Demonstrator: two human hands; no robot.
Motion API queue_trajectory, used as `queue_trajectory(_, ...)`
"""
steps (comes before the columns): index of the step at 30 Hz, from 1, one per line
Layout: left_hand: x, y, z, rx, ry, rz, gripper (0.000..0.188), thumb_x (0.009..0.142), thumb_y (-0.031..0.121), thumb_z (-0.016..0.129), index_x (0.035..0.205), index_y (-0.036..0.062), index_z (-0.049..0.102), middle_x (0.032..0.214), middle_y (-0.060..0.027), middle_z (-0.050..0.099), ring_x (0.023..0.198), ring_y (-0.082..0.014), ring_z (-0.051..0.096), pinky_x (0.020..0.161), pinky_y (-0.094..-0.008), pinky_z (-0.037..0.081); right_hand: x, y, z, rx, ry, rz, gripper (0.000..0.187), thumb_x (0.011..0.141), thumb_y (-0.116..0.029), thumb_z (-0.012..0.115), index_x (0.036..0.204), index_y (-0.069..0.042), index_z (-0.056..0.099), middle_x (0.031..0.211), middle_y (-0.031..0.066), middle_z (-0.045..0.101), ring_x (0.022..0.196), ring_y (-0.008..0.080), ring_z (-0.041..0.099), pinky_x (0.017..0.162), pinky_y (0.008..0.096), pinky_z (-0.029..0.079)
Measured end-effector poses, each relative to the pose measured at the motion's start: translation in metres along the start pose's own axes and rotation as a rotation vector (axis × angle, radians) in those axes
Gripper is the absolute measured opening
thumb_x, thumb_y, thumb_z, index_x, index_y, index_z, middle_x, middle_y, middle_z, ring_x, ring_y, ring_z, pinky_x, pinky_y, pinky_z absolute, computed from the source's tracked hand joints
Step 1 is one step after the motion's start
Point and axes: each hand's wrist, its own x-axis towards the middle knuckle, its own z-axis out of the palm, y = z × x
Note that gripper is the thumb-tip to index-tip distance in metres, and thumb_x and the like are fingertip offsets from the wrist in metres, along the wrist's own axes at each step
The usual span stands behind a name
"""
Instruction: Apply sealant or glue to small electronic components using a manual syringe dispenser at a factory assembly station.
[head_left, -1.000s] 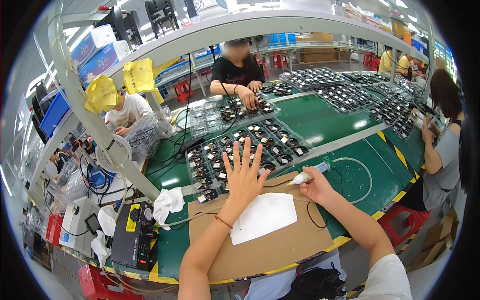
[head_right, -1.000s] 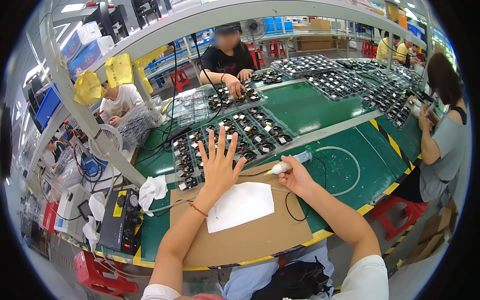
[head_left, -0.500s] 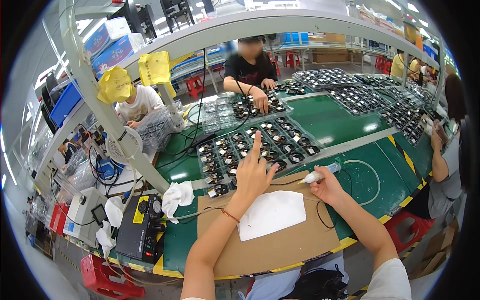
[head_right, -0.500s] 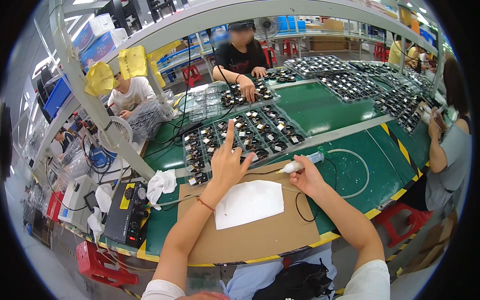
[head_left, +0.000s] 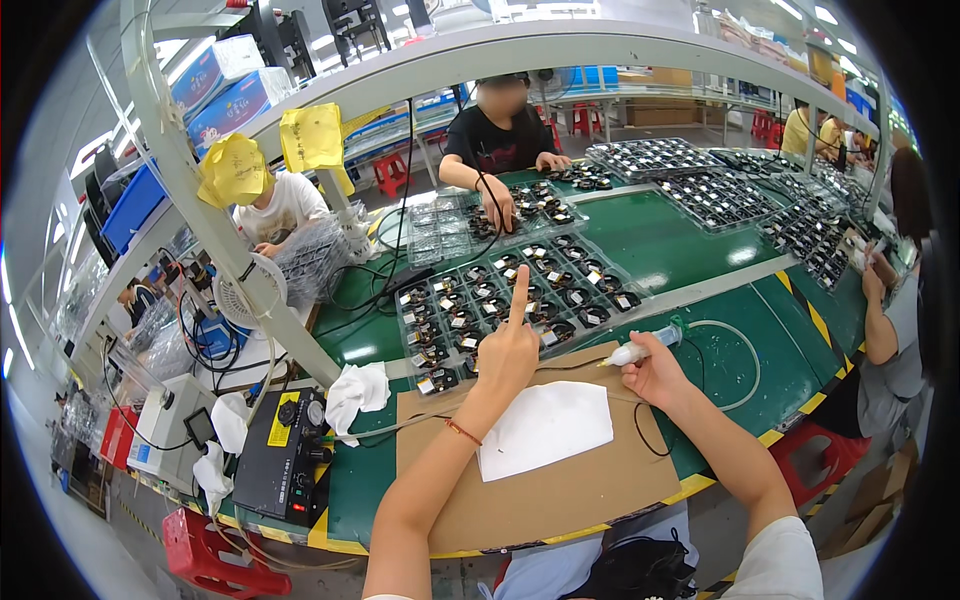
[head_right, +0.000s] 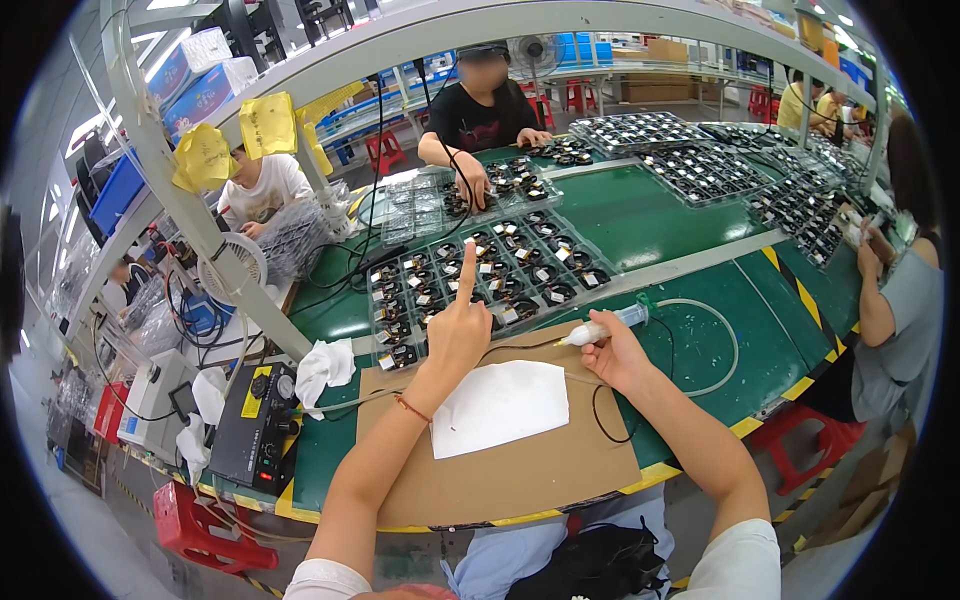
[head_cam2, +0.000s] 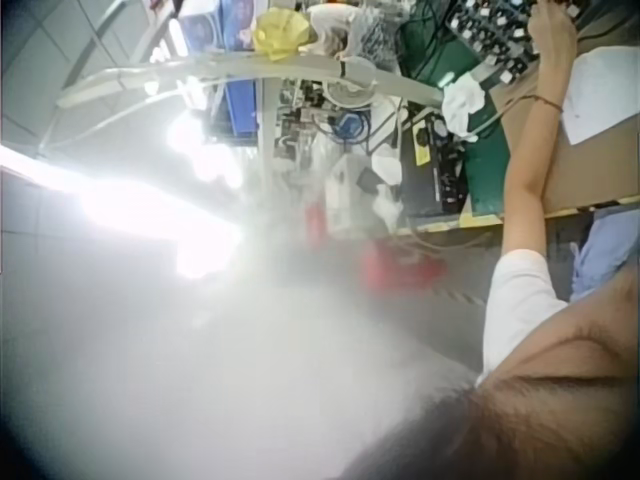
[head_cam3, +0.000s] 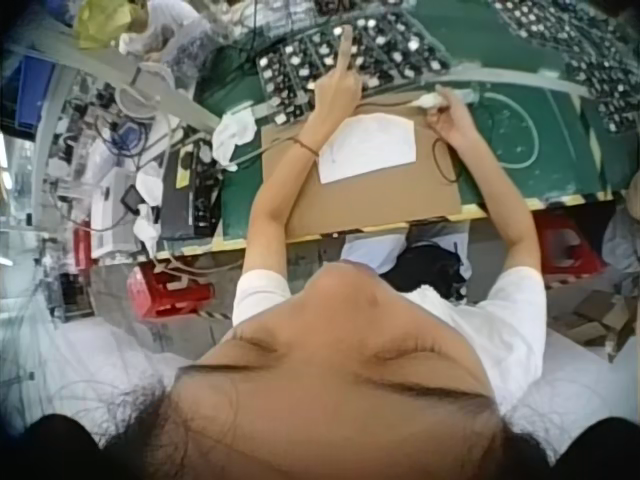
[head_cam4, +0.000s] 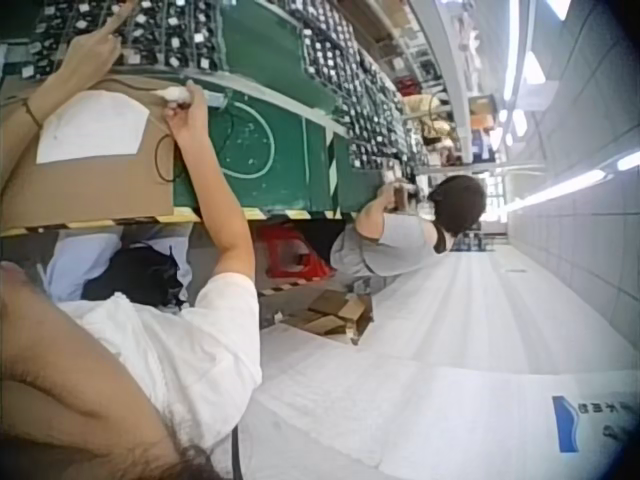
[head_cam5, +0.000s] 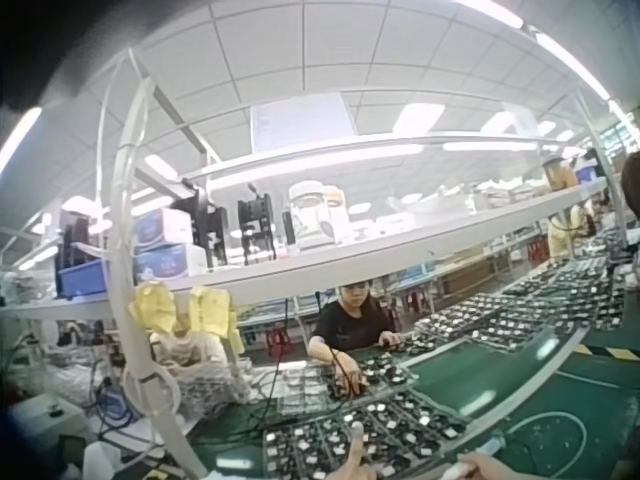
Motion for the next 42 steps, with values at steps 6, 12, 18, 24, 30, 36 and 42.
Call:
queue_trajectory(6, 0.0, 0.001, 0.0, -0.001, -0.006, -0.004, 0.011, 0.066, -0.003, 0.053, 0.061, -0.012, 0.052, 0.141, -0.0158, 0.027, 0.037, -0.0122, 0.044, 0.033, -0.0273, 0.036, -0.001, 0.0, 0.0, -0.004, -0.007, -0.005, 0.023, 0.079, -0.025, 0.061, 0.085, -0.006, 0.049, 0.073, 0.0046, 0.053, 0.053, 0.0118, 0.045, 0.046, 0.0239, 0.037)
queue_trajectory(12, -0.005, -0.012, 0.008, -0.541, 0.016, 0.044, 0.02, 0.073, 0.002, 0.055, 0.055, -0.0052, 0.053, 0.136, -0.0156, 0.037, 0.036, -0.0107, 0.044, 0.035, -0.0256, 0.035, 0.0, 0.001, 0.001, 0.009, -0.008, 0.004, 0.023, 0.079, -0.025, 0.061, 0.086, -0.006, 0.049, 0.074, 0.0048, 0.053, 0.054, 0.012, 0.045, 0.046, 0.0237, 0.037)
queue_trajectory(18, 0.014, -0.017, -0.032, -2.909, -0.055, -0.641, 0.048, 0.084, 0.017, 0.041, 0.038, 0.0035, 0.037, 0.136, -0.0117, 0.037, 0.031, -0.0066, 0.037, 0.033, -0.02, 0.028, 0.002, -0.001, -0.004, 0.041, -0.005, 0.02, 0.022, 0.079, -0.024, 0.061, 0.085, -0.007, 0.049, 0.073, 0.0046, 0.053, 0.053, 0.0119, 0.044, 0.046, 0.0238, 0.038)
queue_trajectory(24, 0.011, -0.019, -0.037, -2.967, -0.147, -0.568, 0.047, 0.083, 0.017, 0.04, 0.039, 0.0014, 0.04, 0.135, -0.0128, 0.037, 0.031, -0.0067, 0.037, 0.032, -0.0191, 0.027, 0.001, 0.0, -0.002, 0.039, -0.019, 0.01, 0.021, 0.08, -0.024, 0.06, 0.083, -0.006, 0.05, 0.072, 0.0048, 0.054, 0.053, 0.0117, 0.045, 0.045, 0.0238, 0.038)
queue_trajectory(30, 0.01, -0.021, -0.036, -2.937, -0.152, -0.595, 0.047, 0.082, 0.017, 0.04, 0.039, 0.0011, 0.041, 0.134, -0.0125, 0.039, 0.031, -0.0067, 0.037, 0.032, -0.0189, 0.027, -0.002, -0.001, 0.002, 0.049, 0.002, 0.006, 0.021, 0.08, -0.024, 0.059, 0.083, -0.005, 0.051, 0.073, 0.0056, 0.055, 0.051, 0.0121, 0.045, 0.045, 0.0237, 0.038)
queue_trajectory(36, 0.008, -0.024, -0.029, -2.936, -0.128, -0.539, 0.048, 0.084, 0.017, 0.039, 0.038, 0.0032, 0.039, 0.136, -0.0147, 0.036, 0.032, -0.0065, 0.036, 0.033, -0.02, 0.029, -0.001, -0.001, 0.0, 0.064, -0.018, 0.018, 0.021, 0.08, -0.025, 0.059, 0.083, -0.005, 0.051, 0.073, 0.006, 0.056, 0.051, 0.0124, 0.045, 0.045, 0.0239, 0.038)
queue_trajectory(42, 0.005, -0.026, -0.027, -2.921, -0.113, -0.557, 0.048, 0.084, 0.017, 0.04, 0.038, 0.0034, 0.038, 0.135, -0.015, 0.037, 0.031, -0.0065, 0.036, 0.032, -0.0196, 0.027, -0.002, 0.0, 0.001, 0.054, -0.01, 0.011, 0.022, 0.08, -0.025, 0.059, 0.083, -0.005, 0.052, 0.073, 0.0058, 0.057, 0.051, 0.0122, 0.045, 0.045, 0.0239, 0.039)
